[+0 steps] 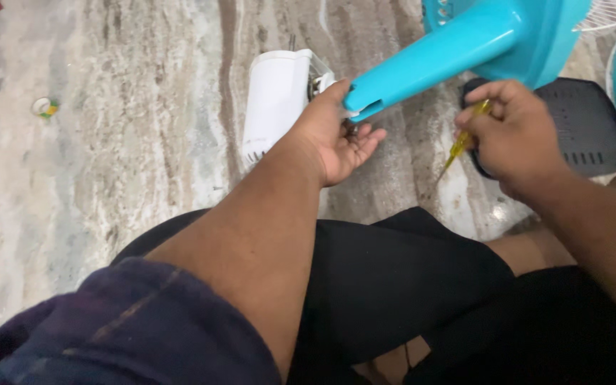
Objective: The person disassembles a small electric fan by removing screws and separating the motor from the housing. They then manipulate the internal wiring and components using a screwdriver before placing the parts back together.
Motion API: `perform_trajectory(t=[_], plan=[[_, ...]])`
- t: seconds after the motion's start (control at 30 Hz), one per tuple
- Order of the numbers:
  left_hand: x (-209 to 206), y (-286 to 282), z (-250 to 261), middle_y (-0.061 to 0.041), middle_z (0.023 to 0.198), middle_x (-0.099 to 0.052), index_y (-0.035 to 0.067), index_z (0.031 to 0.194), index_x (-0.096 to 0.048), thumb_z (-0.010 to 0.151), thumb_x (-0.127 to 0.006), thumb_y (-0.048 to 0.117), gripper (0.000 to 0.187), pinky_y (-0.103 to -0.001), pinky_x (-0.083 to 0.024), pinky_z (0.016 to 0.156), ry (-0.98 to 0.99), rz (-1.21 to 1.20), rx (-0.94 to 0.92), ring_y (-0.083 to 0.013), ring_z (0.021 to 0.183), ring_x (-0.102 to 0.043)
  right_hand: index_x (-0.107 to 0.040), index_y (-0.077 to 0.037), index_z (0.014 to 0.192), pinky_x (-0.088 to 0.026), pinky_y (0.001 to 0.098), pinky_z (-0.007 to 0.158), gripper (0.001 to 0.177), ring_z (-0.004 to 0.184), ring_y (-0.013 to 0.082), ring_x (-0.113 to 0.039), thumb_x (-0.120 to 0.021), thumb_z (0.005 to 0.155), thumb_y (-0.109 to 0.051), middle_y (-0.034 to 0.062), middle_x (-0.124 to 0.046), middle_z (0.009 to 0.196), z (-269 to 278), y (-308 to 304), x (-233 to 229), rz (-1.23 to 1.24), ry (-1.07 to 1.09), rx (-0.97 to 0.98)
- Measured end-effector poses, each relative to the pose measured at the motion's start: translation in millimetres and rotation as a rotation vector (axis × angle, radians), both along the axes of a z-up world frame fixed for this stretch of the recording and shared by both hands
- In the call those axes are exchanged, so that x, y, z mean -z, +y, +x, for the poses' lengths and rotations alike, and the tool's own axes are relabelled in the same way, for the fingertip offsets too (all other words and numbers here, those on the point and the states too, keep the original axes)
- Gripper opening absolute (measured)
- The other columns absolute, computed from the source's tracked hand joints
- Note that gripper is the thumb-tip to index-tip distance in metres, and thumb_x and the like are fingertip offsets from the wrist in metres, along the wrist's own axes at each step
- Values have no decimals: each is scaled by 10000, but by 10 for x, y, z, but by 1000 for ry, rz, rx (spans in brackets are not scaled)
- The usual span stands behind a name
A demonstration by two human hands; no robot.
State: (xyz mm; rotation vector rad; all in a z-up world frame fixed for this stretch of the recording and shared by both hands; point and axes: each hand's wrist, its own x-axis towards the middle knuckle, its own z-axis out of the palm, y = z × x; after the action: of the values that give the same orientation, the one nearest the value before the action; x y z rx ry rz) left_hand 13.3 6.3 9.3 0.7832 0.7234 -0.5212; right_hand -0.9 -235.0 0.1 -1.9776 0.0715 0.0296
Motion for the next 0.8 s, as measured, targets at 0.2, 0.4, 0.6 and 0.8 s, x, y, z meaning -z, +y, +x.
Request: perform_trajectory(t=[0.2,0.4,0.6,0.8], plan=[[-19,13,50,-90,943,-478,6,1132,-566,888,-389,761,813,-317,-574,706,-7,50,-15,-218,810,-643,-650,-20,1146,-513,309,674,209,737,125,-621,-531,975,-26,74,-646,832,-163,59,33,-329,-250,-382],[-61,62,72,-87,913,-511,31,1060,-583,958,-600,487,468,-283,-540,640,-36,-21,-124,-194,786,-638,-700,-82,1136,-433,354,502,223,496,175,-530,-545,979,-113,83,-592,593,-248,250,-88,-485,-73,-403],[-73,13,21,-34,804,-493,76,919,-594,853,-667,484,420,-279,-459,562,121,74,-24,-145,652,-536,-632,-30,1243,-502,312,627,339,716,165,-613,-729,959,-188,96,-658,940,-239,346,-224,-530,-635,-428],[-35,3,54,-7,681,-441,154,764,-538,799,-638,465,329,-293,-386,521,58,13,-8,-140,547,-452,-630,-20,1287,-533,403,811,296,924,283,-661,-748,1046,-144,184,-651,1142,117,467,-377,-536,-968,-376]])
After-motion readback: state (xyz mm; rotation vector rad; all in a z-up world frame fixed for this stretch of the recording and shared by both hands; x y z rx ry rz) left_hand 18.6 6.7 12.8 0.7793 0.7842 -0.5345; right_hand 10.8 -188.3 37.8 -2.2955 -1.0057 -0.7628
